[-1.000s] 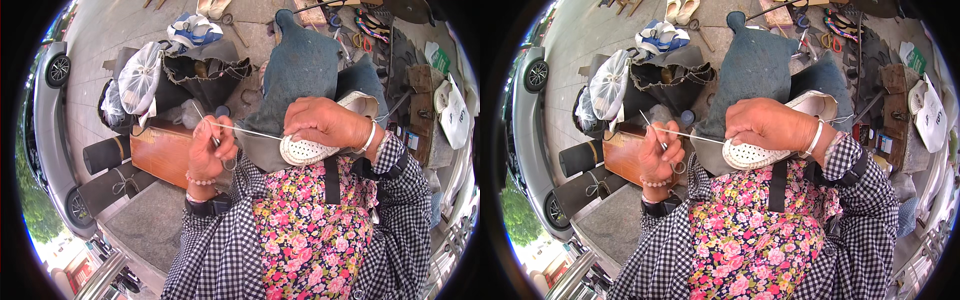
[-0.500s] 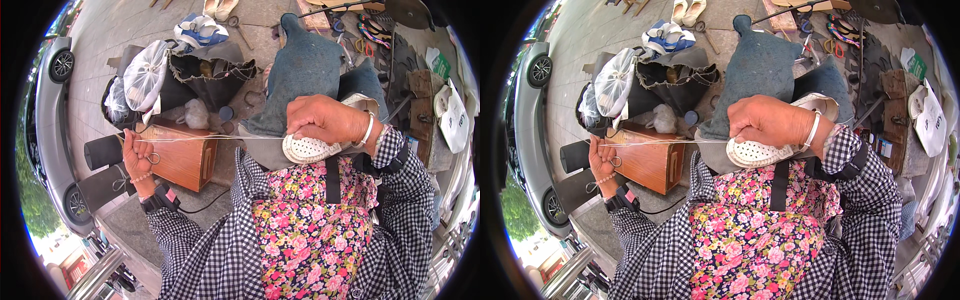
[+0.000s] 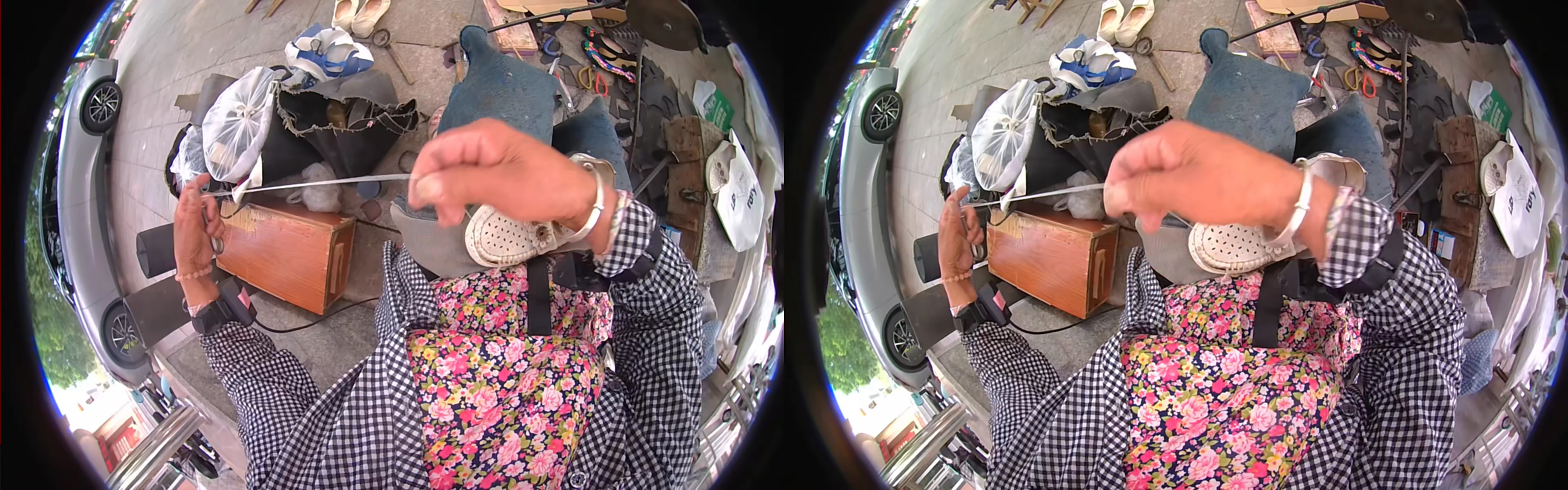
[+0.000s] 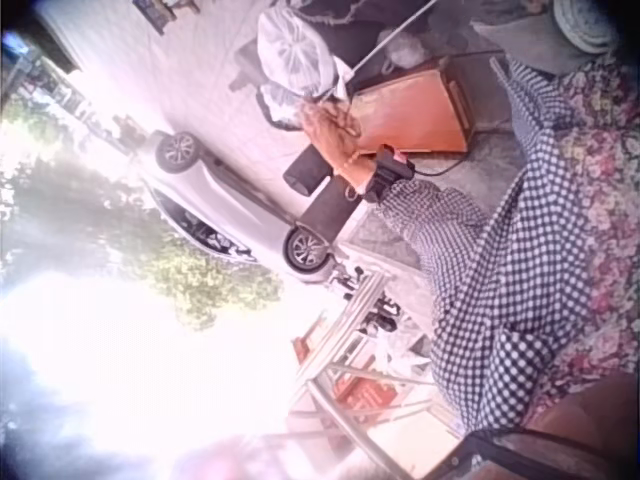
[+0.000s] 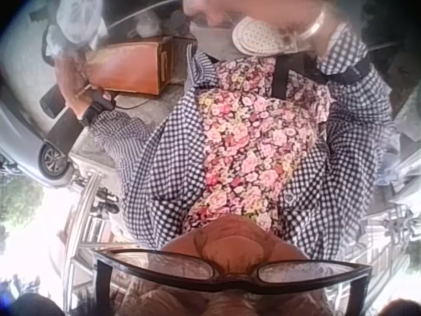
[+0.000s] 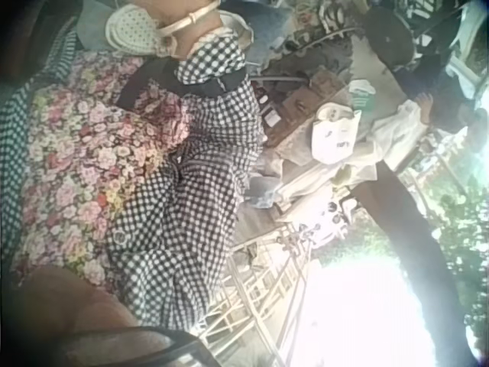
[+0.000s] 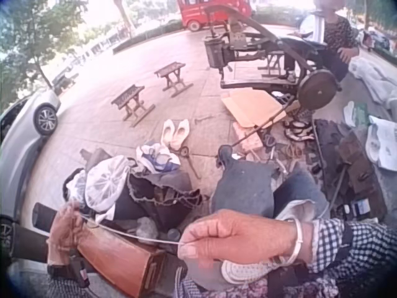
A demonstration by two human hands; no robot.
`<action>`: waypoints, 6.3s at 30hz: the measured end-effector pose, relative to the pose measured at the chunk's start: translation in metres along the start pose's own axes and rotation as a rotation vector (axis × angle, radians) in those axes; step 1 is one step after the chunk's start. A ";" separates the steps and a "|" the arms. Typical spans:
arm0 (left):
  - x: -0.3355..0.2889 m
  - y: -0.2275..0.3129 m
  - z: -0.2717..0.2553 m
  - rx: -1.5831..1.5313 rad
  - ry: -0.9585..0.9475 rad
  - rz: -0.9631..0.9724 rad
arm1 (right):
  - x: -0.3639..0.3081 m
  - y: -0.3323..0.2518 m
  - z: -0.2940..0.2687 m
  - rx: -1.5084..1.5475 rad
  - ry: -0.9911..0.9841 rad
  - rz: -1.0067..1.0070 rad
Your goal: Stitching the upper part of a white shoe by hand using a needle and thread.
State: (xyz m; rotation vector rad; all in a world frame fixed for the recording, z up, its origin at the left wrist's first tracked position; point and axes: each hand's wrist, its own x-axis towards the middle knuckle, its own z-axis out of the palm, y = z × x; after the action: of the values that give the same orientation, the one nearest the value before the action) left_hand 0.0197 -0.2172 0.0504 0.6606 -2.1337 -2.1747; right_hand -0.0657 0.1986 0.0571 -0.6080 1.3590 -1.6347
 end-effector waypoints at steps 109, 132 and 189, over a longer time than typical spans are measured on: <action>-0.075 0.017 0.225 1.502 -0.916 0.796 | -0.056 0.059 0.026 -0.697 0.540 -0.115; -0.067 -0.017 0.209 0.745 -1.013 0.181 | -0.059 0.067 0.027 -0.625 0.609 -0.189; -0.057 -0.069 0.207 0.394 -0.920 0.287 | -0.057 0.073 0.022 -0.417 0.539 -0.110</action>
State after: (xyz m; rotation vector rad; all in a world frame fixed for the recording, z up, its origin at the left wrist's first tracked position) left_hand 0.0258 0.0009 -0.0055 -0.7961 -2.8246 -2.1111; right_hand 0.0027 0.2369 0.0031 -0.5003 2.1269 -1.6807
